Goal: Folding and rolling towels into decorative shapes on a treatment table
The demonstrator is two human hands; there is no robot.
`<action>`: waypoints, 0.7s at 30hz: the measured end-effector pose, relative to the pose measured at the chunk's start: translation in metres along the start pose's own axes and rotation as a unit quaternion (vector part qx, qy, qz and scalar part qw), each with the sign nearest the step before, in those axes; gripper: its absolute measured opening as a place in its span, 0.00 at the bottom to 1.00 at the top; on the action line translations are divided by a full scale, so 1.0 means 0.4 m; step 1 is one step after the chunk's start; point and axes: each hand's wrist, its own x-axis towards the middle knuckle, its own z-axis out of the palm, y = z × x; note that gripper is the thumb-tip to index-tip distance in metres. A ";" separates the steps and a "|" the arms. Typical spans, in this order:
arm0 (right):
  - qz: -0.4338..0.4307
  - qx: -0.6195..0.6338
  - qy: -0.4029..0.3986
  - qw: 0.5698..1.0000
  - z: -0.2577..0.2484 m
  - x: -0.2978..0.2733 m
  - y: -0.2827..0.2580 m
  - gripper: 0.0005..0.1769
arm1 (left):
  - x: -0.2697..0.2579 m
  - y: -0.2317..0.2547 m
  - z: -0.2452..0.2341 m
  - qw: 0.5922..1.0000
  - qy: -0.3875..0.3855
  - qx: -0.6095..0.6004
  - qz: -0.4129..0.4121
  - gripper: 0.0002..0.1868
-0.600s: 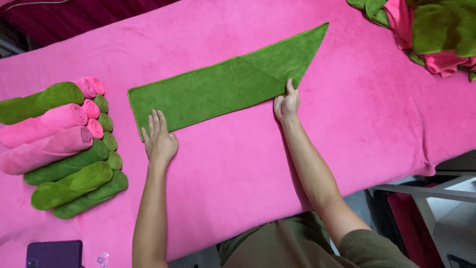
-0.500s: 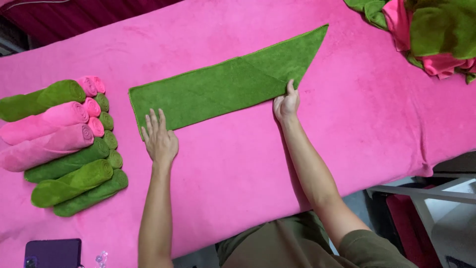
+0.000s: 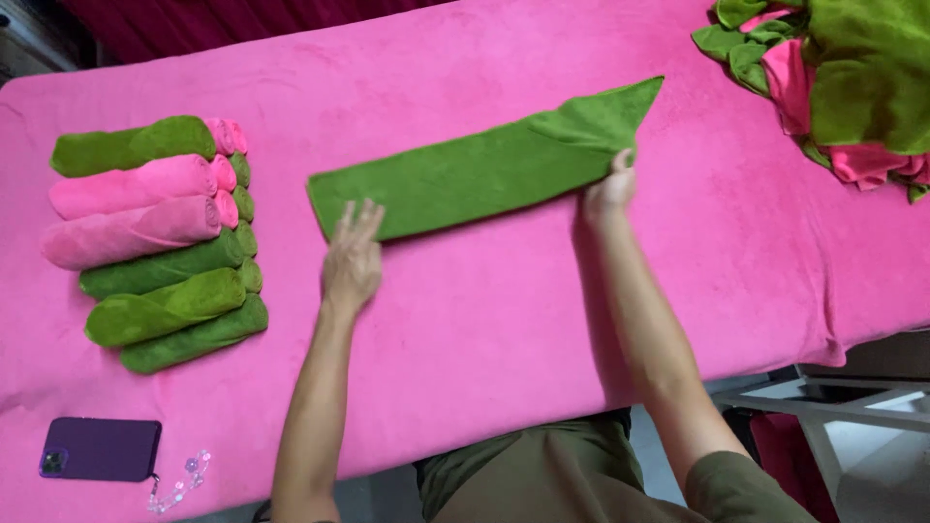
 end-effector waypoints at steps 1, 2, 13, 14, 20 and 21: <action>0.001 -0.003 -0.003 1.000 -0.001 0.007 -0.064 0.24 | -0.027 0.035 0.005 1.000 0.002 -0.001 -0.003 0.36; 0.027 -0.014 -0.045 0.999 0.000 0.016 -0.128 0.27 | -0.053 0.069 0.010 0.999 -0.041 -0.002 0.035 0.36; -0.005 -0.063 -0.084 0.994 -0.198 0.404 -0.464 0.19 | -0.347 0.523 0.277 0.512 -0.404 -0.755 -0.063 0.31; 0.017 0.039 -0.099 0.994 -0.228 0.489 -0.410 0.17 | -0.361 0.546 0.318 0.473 -0.378 -0.781 -0.154 0.31; 0.103 0.574 -0.153 0.798 -0.084 0.779 0.197 0.28 | -0.359 0.462 0.458 0.404 -0.195 -0.782 -0.432 0.42; 0.128 0.692 -0.163 0.691 0.032 0.786 0.420 0.35 | -0.349 0.437 0.451 0.407 -0.139 -0.767 -0.476 0.45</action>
